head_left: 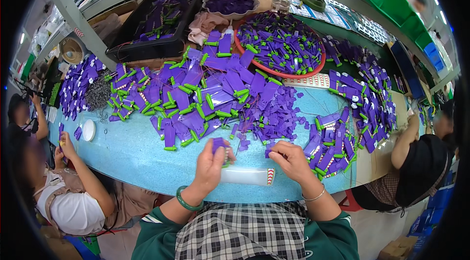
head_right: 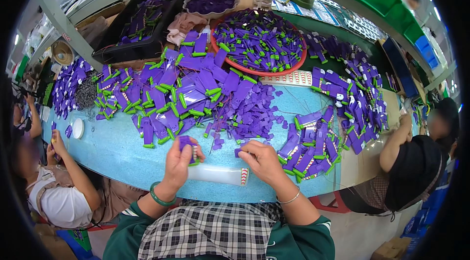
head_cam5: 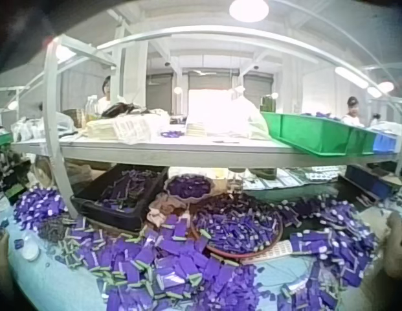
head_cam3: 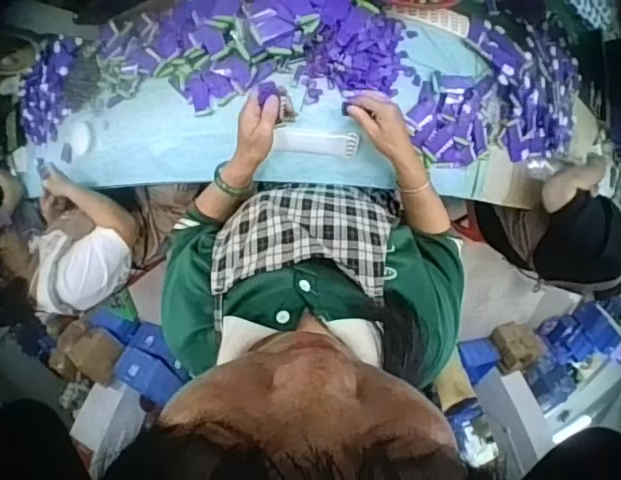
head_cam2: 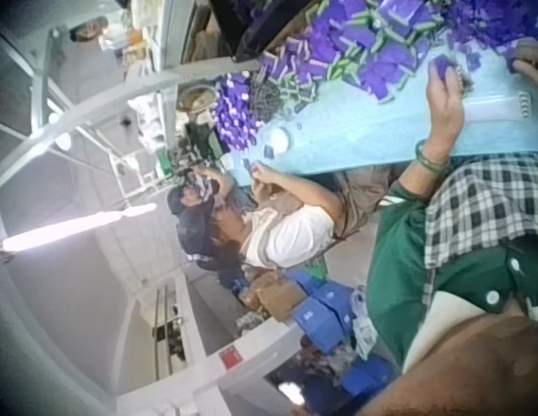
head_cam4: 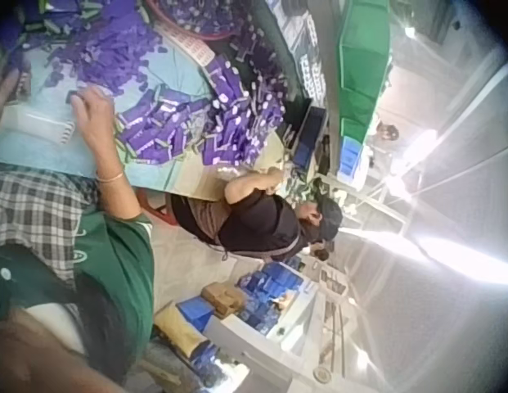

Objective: The person assembles small purple and green plastic components by hand at a factory workstation. They repeatedly pick up a purple piece, attach a green piece, and place the assembled unit on the table. Other workers are visible nearby performing similar tasks.

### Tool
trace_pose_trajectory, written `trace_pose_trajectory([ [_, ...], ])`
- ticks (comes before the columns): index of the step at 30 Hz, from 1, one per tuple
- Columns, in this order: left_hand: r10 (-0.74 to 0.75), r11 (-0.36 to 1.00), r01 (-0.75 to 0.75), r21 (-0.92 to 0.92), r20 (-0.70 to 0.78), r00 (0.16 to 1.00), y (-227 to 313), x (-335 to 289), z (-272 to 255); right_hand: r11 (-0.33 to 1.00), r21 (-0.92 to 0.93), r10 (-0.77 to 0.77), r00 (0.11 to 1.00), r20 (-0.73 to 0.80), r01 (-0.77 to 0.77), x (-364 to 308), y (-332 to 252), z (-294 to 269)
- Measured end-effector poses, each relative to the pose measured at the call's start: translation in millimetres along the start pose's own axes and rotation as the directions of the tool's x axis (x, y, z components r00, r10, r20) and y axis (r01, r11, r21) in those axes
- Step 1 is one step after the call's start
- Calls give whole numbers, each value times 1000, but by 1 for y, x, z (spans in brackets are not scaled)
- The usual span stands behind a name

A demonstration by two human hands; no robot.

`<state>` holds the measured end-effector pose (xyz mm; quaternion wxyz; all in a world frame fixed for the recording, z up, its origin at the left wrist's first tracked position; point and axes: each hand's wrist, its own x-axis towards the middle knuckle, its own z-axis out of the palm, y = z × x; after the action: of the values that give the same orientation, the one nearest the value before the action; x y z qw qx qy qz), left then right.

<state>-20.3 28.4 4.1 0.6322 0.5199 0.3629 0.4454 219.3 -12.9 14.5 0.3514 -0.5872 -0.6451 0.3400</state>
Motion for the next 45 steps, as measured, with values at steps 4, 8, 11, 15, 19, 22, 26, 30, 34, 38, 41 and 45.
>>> trace_pose_trajectory([
  [4, -173, 979, 191, -68, 207, 963, 0, -5, 24, 870, 482, 70, 994, 89, -104, -10, 0, 23],
  [8, -203, 979, 203, 17, 179, 963, -6, -7, 33, 845, 505, 159, 984, 79, -177, -17, -9, 35],
  [11, -217, 974, 196, 116, 214, 952, -1, -8, 29, 923, 370, 134, 990, -48, -107, -15, -16, 35],
  [15, -242, 970, 226, 91, 258, 935, -2, -9, 29, 869, 459, 146, 982, 118, -184, -16, -4, 36],
  [19, -210, 972, 233, -36, 319, 924, -10, -5, 24, 864, 472, 122, 982, 142, -176, -13, -3, 36],
  [22, -225, 952, 278, -128, 325, 919, -7, -2, 24, 801, 577, 141, 987, 76, -159, -14, 5, 38],
  [26, -232, 971, 240, 7, 294, 927, -12, -1, 23, 699, 669, 205, 967, 153, -254, -19, -3, 34],
  [30, -227, 942, 120, 313, 334, 915, -6, -5, 30, 755, 644, 135, 990, 26, -120, -18, -22, 33],
  [34, -25, 859, -193, 473, 417, 908, -7, -8, 29, 892, 445, 122, 991, -59, -83, -18, -28, 30],
  [38, -57, 796, -219, 565, 430, 901, 6, -6, 30, 969, 242, 2, 981, -196, 46, -21, -25, 36],
  [41, -20, 782, -265, 564, 447, 894, 5, -7, 30, 968, 200, -87, 949, -304, 153, -21, -21, 43],
  [45, -6, 795, -280, 538, 469, 883, 0, -6, 28, 924, 374, 42, 955, -293, 74, -23, -24, 47],
])
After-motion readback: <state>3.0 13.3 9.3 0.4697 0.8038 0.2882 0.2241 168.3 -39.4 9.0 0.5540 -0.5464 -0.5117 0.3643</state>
